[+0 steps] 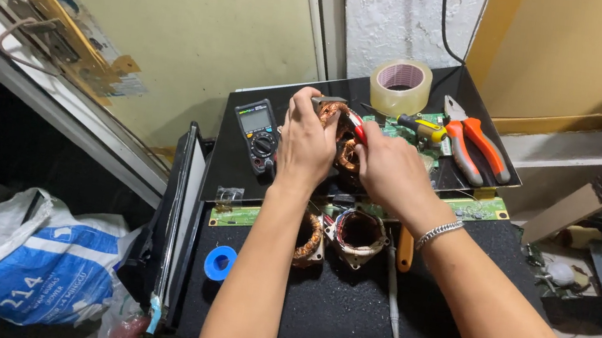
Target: A person is preparing and trimming copper wire coils at a workbench using wire cutters.
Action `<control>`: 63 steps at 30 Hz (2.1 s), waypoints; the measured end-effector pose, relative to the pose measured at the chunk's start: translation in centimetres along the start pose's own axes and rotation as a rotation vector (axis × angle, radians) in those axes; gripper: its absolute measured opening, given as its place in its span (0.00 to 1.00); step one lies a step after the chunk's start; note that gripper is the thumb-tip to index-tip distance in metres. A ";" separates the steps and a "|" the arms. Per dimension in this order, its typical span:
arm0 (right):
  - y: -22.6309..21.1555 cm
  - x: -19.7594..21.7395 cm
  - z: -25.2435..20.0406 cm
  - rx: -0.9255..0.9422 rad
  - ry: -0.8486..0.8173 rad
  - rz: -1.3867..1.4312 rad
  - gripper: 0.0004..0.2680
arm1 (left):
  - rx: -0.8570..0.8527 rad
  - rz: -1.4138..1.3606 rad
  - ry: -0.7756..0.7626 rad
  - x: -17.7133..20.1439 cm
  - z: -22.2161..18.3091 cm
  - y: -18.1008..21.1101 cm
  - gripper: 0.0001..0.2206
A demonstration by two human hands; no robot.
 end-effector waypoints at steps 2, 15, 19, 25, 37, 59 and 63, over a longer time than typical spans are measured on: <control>-0.2 0.4 -0.3 -0.023 -0.026 -0.004 0.08 | 0.020 0.001 0.010 -0.2 -0.2 -0.1 0.17; -1.6 2.8 -1.5 0.057 0.045 0.112 0.07 | 0.076 -0.099 -0.016 0.3 0.1 0.5 0.14; -1.5 2.5 -1.5 0.038 0.015 0.093 0.08 | 0.086 -0.107 -0.037 0.2 -0.1 0.5 0.14; -1.2 1.7 -1.4 0.023 -0.018 0.104 0.09 | 0.100 -0.108 -0.077 0.4 -0.3 0.9 0.15; -1.6 2.2 -1.5 0.040 0.015 0.095 0.08 | 0.140 -0.134 -0.129 -0.3 -0.4 0.1 0.19; 0.4 1.5 -0.4 -0.117 -0.128 0.105 0.10 | 0.040 -0.023 -0.105 -0.5 -0.3 0.1 0.21; -0.5 3.0 -0.7 -0.179 -0.142 0.226 0.10 | 0.128 -0.059 -0.089 0.2 -0.2 0.2 0.21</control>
Point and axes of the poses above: each hand's wrist, its own z-axis towards the middle knuckle, its own x-axis out of the back of the hand, y = z × x, the point moved 2 cm from there along z, towards the middle knuckle, and after that the axes turned 15 degrees about z, right-handed, at the moved point
